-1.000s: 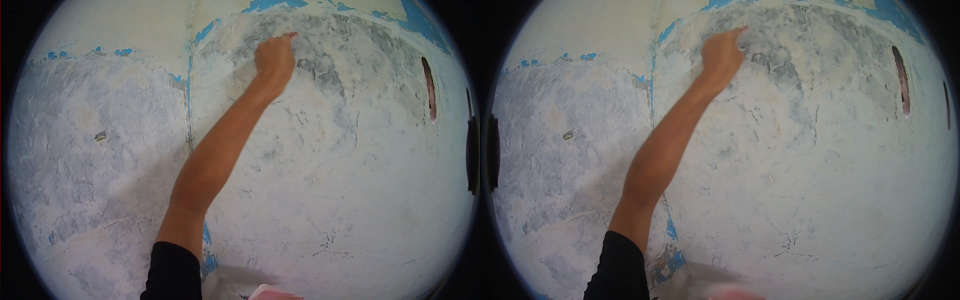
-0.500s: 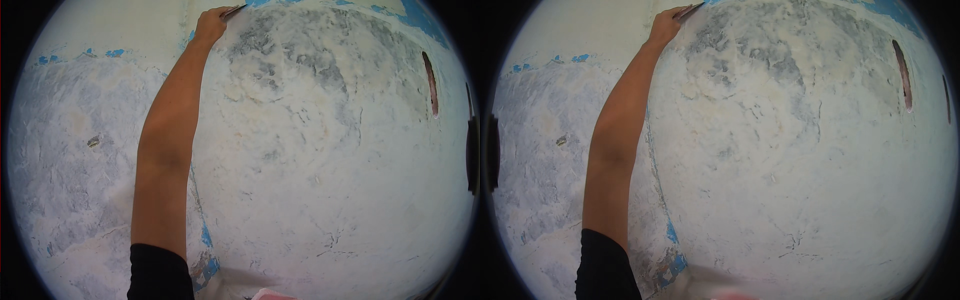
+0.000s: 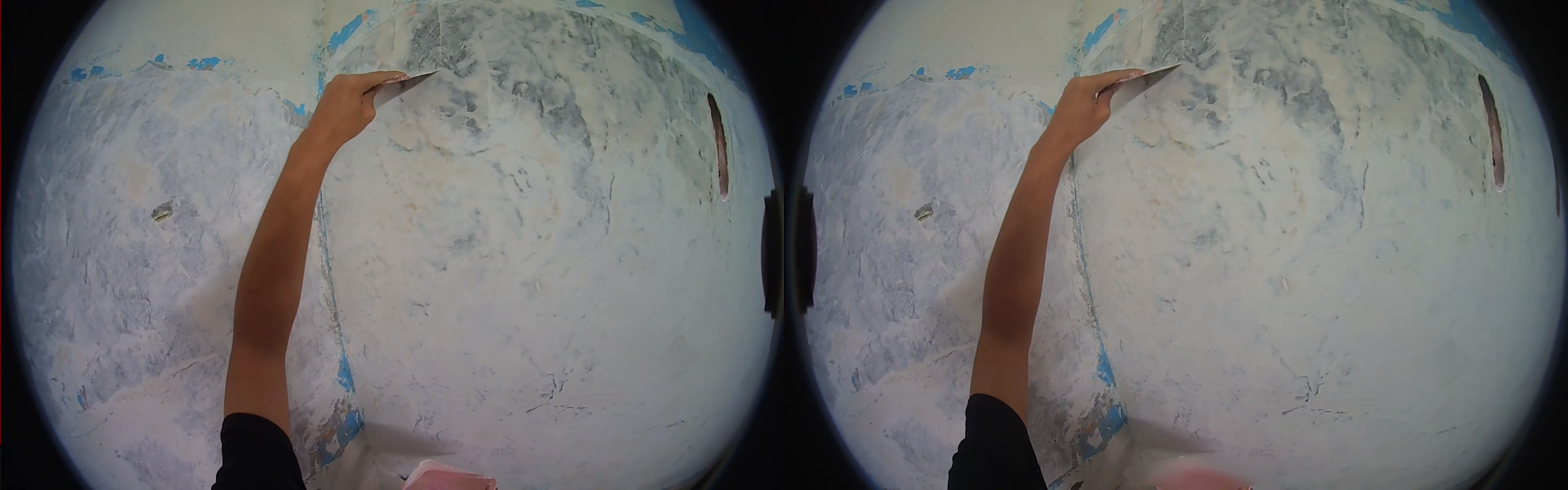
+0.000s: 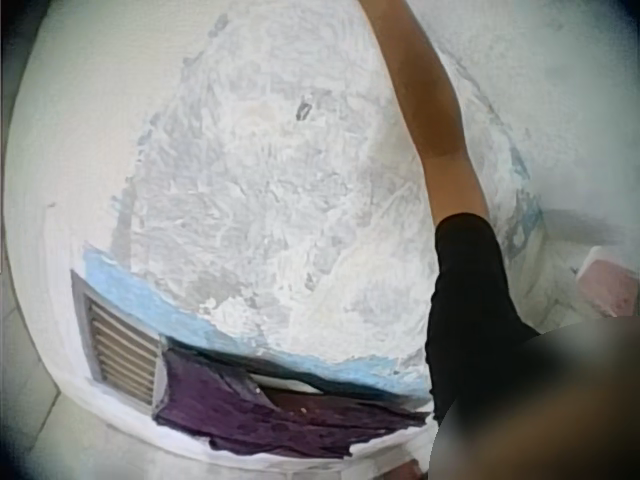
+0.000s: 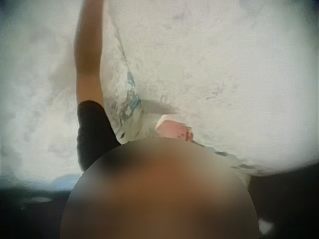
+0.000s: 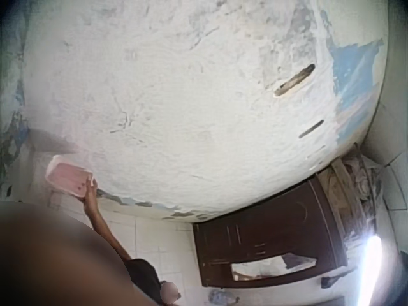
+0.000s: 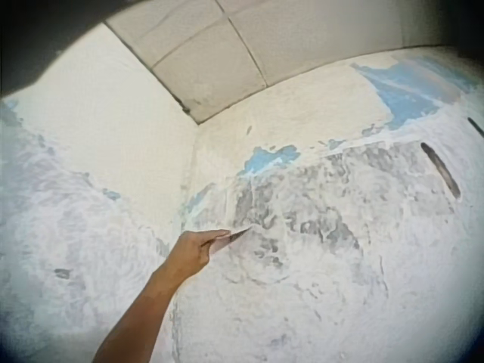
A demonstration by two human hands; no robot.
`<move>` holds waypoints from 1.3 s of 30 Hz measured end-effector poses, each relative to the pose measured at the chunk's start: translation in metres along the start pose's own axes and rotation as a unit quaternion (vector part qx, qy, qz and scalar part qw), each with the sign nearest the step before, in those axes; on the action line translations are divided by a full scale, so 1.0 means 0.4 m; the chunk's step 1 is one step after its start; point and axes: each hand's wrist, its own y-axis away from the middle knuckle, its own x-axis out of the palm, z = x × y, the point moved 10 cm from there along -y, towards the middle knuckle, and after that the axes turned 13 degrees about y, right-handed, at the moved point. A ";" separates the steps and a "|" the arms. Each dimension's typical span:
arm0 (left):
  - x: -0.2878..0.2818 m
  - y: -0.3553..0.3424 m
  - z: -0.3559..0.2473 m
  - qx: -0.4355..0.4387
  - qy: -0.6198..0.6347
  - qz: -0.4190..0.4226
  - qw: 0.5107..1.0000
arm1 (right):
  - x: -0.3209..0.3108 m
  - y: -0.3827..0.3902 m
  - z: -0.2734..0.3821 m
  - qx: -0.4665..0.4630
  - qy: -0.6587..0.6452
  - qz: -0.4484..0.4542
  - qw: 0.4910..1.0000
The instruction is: The person patches holes in a wall by applying spackle with a putty knife.
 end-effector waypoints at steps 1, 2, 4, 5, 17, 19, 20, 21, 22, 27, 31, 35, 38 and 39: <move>-0.031 -0.003 -0.021 0.064 0.011 -0.032 0.997 | -0.004 -0.005 -0.009 -0.001 0.001 0.000 1.000; -0.060 -0.006 -0.042 0.129 0.022 -0.064 0.989 | -0.014 -0.017 -0.025 -0.004 0.008 -0.002 1.000; -0.111 -0.044 -0.011 0.114 -0.005 -0.109 0.987 | -0.023 -0.021 -0.043 -0.008 0.015 -0.004 1.000; -0.138 -0.064 0.006 0.097 -0.030 -0.154 0.983 | -0.025 -0.017 -0.052 0.002 0.010 -0.005 1.000; 0.110 -0.050 -0.042 0.092 -0.093 -0.073 0.989 | -0.005 -0.022 -0.078 0.003 -0.023 0.021 1.000; 0.056 -0.020 -0.047 0.071 -0.039 -0.055 0.995 | -0.006 -0.005 -0.076 0.028 -0.010 -0.014 0.999; 0.034 -0.014 -0.034 0.050 0.019 -0.037 0.998 | -0.013 -0.024 -0.087 0.020 0.007 -0.007 1.000; 0.013 -0.017 -0.035 0.050 0.020 -0.036 0.998 | -0.021 -0.036 -0.096 0.012 0.022 -0.002 1.000; -0.032 -0.027 -0.021 0.029 -0.003 -0.083 0.996 | -0.026 -0.042 -0.101 0.011 0.022 -0.002 1.000; -0.202 -0.151 0.125 -0.127 -0.158 -0.210 0.956 | -0.036 -0.071 -0.145 -0.004 -0.014 0.014 1.000; -0.166 -0.241 0.216 -0.129 -0.166 -0.183 0.961 | 0.008 -0.015 -0.108 0.001 -0.011 0.038 0.999; -0.007 -0.215 0.078 0.002 -0.151 -0.147 0.978 | -0.005 -0.037 -0.114 -0.025 -0.022 0.034 0.999; 0.043 -0.092 -0.002 0.015 -0.133 -0.119 0.984 | -0.005 -0.027 -0.098 -0.014 -0.010 0.026 1.000; 0.043 -0.057 -0.019 0.015 -0.126 -0.099 0.987 | -0.003 -0.024 -0.091 -0.009 -0.014 0.016 1.000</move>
